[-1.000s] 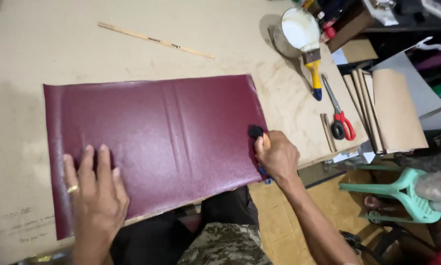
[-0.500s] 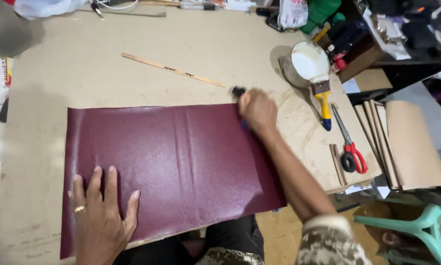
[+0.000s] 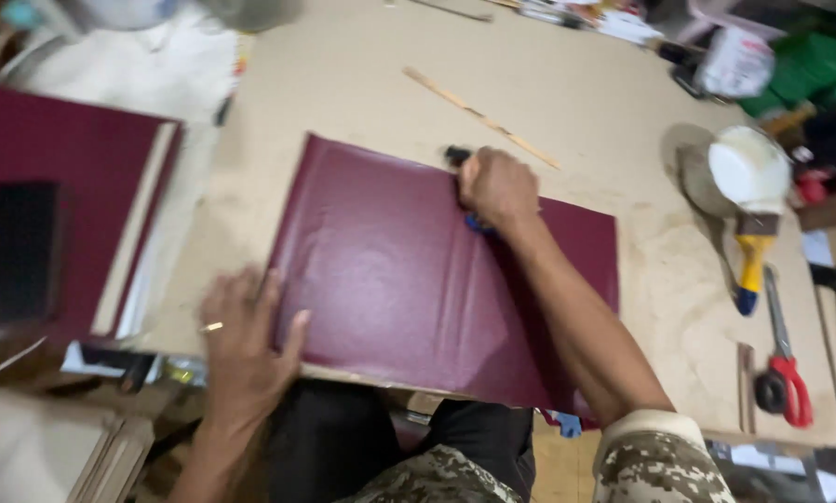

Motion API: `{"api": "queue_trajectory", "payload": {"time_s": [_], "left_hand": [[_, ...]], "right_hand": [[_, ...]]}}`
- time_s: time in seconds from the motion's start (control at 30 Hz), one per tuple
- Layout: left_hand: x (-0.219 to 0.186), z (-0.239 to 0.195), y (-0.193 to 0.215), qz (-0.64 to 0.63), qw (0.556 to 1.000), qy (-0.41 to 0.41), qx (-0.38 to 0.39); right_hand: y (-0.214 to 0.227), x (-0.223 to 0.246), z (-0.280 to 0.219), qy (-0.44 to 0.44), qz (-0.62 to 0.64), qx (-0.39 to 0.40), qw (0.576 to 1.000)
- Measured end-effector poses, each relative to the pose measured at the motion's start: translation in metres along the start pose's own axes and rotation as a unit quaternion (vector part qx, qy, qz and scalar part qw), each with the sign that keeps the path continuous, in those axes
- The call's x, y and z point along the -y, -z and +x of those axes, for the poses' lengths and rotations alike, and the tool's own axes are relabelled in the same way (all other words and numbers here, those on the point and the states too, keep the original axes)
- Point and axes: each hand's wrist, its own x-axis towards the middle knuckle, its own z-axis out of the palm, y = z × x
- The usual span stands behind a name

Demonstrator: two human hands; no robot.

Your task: Assembling a book cover base by gluing cardboard panels and a spine onto a cover sheet and folding the edges.

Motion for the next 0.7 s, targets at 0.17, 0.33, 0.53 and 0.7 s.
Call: {"api": "queue_trajectory", "payload": {"time_s": [0.17, 0.33, 0.53, 0.7], "left_hand": [[0.032, -0.040, 0.023, 0.027, 0.983, 0.163, -0.078], [0.011, -0.044, 0.029, -0.083, 0.919, 0.379, -0.070], [-0.006, -0.017, 0.042, -0.270, 0.709, 0.651, -0.023], [-0.012, -0.010, 0.027, -0.450, 0.674, 0.571, -0.130]], "right_hand": [[-0.030, 0.066, -0.147, 0.198, 0.057, 0.072, 0.976], [-0.048, 0.045, -0.132, 0.174, -0.009, 0.250, 0.952], [-0.017, 0.078, -0.058, 0.023, 0.007, -0.005, 1.000], [-0.043, 0.107, -0.166, 0.399, 0.077, 0.013, 0.914]]}}
